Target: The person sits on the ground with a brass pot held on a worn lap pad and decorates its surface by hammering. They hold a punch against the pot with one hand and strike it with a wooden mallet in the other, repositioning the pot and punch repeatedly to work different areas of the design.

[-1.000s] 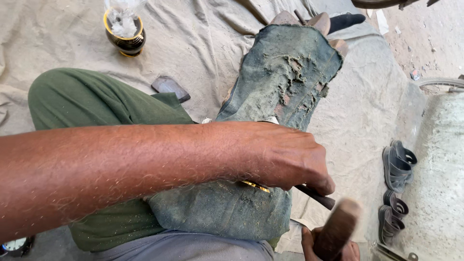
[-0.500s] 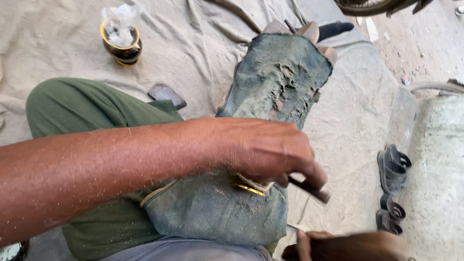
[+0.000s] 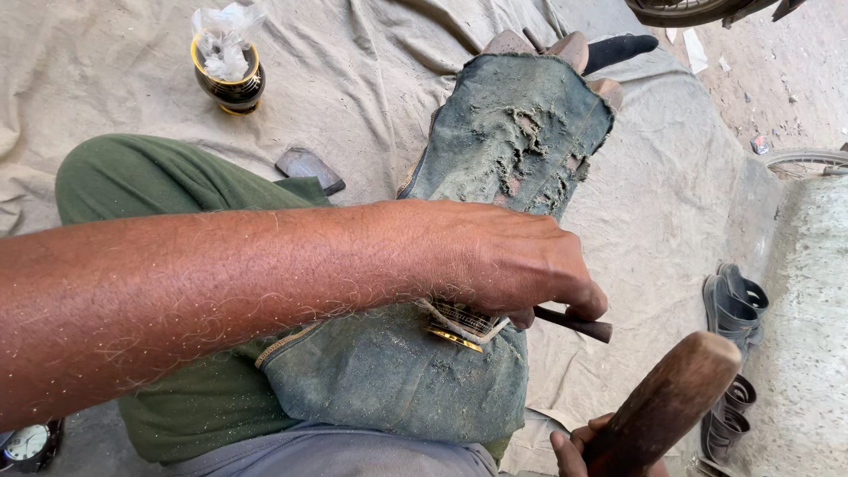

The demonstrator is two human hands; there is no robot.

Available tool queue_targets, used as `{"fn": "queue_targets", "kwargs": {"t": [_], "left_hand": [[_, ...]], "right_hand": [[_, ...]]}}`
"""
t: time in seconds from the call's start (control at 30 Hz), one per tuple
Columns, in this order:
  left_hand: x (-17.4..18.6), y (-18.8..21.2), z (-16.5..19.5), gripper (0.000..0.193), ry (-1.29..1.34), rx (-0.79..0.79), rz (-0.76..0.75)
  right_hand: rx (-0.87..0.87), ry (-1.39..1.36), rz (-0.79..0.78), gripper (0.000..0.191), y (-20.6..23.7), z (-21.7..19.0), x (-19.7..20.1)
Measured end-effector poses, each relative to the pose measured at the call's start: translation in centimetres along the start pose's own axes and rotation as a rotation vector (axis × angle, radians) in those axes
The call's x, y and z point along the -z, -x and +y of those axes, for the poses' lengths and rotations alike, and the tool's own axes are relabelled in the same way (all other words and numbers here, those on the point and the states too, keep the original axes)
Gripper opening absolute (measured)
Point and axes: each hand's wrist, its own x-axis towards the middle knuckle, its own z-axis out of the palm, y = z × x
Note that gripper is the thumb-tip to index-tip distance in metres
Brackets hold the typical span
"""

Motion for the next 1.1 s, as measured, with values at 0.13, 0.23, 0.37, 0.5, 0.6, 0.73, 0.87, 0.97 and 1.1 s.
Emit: {"fn": "queue_targets", "kwargs": {"t": [0.13, 0.23, 0.37, 0.5, 0.6, 0.73, 0.87, 0.97, 1.1], "left_hand": [[0.4, 0.3, 0.4, 0.045, 0.091, -0.035, 0.020], [0.6, 0.8, 0.4, 0.043, 0.065, -0.108, 0.028], [0.7, 1.1, 0.5, 0.044, 0.098, -0.192, 0.064], [0.6, 1.1, 0.6, 0.021, 0.042, -0.059, -0.082], [0.5, 1.1, 0.2, 0.036, 0.058, -0.138, 0.021], [0.0, 1.2, -0.1, 0.030, 0.080, -0.125, 0.050], [-0.2, 2.0, -0.9, 0.035, 0.115, -0.157, 0.163], [-0.6, 2.9, -1.4, 0.031, 0.159, -0.131, 0.207], [-2.1, 4.4, -1.7, 0.044, 0.088, -0.190, 0.496]], "right_hand": [[0.070, 0.793, -0.059, 0.037, 0.0, 2.9, -1.5], [0.234, 0.800, -0.004, 0.040, -0.8, 3.5, -1.5], [0.079, 0.382, 0.044, 0.038, -0.4, 2.7, -1.5], [0.080, 0.322, 0.091, 0.036, 0.4, 2.0, -1.8], [0.055, 0.270, 0.106, 0.036, 0.2, 1.5, -1.6], [0.034, 0.008, 0.057, 0.036, -0.6, -0.4, -0.4], [0.294, -0.634, 0.243, 0.038, -0.8, -4.2, 0.7], [0.363, -0.677, 0.236, 0.039, -1.2, -8.2, 1.1], [0.415, -0.450, 0.255, 0.042, -3.3, -14.5, 4.3]]}}
